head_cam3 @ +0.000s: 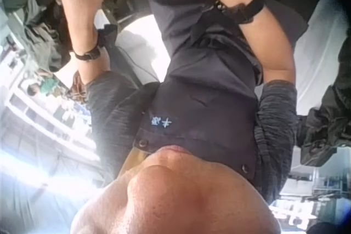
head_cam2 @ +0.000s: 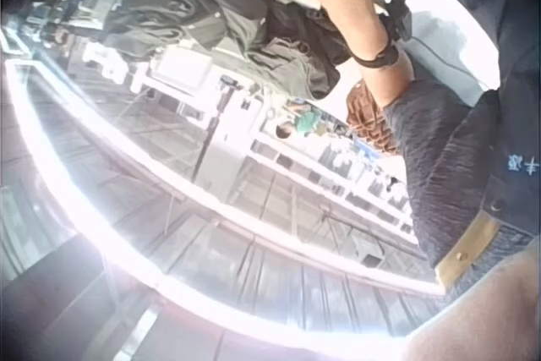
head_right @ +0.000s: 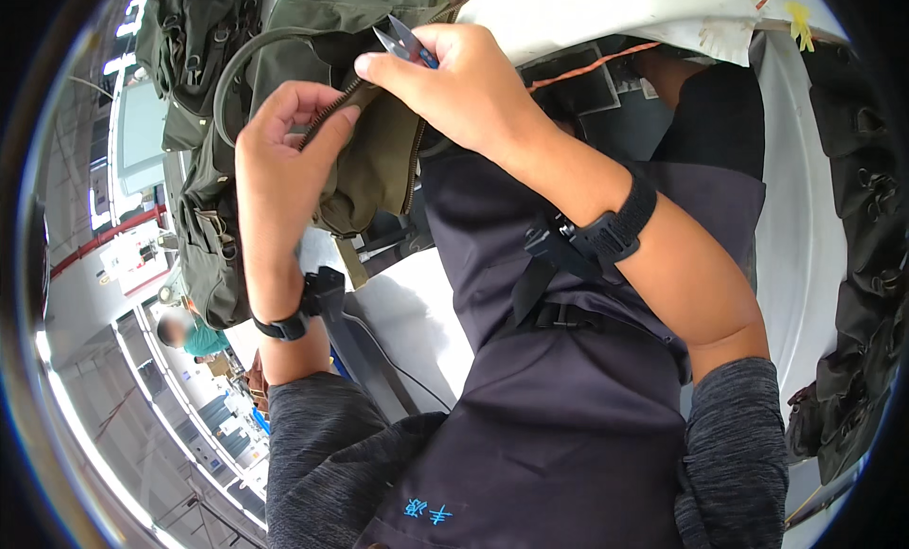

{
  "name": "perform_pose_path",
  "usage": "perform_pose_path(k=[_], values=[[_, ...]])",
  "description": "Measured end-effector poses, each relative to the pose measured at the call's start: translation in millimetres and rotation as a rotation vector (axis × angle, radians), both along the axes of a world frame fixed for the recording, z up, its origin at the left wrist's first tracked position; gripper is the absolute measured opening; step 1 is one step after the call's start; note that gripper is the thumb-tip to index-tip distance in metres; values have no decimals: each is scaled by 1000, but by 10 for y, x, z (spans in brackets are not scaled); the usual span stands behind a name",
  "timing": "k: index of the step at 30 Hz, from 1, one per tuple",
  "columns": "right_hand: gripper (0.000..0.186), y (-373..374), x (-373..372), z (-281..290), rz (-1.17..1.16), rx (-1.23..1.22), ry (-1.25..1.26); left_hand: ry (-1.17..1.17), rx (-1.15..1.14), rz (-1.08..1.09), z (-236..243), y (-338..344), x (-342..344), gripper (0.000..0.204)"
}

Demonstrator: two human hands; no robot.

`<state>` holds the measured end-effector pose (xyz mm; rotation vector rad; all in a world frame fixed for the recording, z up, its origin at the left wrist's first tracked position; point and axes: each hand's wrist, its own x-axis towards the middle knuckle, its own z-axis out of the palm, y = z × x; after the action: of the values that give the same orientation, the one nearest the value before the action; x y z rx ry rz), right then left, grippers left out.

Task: Sewing and assembling fabric bags using an industrial sewing machine and hand tools.

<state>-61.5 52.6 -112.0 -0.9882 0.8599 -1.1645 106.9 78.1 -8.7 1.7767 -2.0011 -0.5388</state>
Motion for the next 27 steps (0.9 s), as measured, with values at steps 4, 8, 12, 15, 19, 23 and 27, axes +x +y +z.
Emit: perform_pose_path(k=[4,8,12,15,19,23,27], values=[[26,89,-70,72,136,40,50,-66,-166,16,-84,137,-98,13],[19,113,-68,92,158,132,-102,-31,-316,-58,-242,154,-57,15],[14,102,-116,50,157,165,-51,-121,-484,-127,-445,169,-47,21],[13,75,-165,29,179,128,48,-128,-501,-124,-518,212,-83,23],[12,47,-197,-17,252,116,122,-107,-472,-129,-596,233,-62,27],[10,58,-250,-41,273,-11,270,-126,-475,-114,-615,170,-42,27],[20,-57,-629,128,229,-194,679,-176,-459,37,-679,-69,249,41]])
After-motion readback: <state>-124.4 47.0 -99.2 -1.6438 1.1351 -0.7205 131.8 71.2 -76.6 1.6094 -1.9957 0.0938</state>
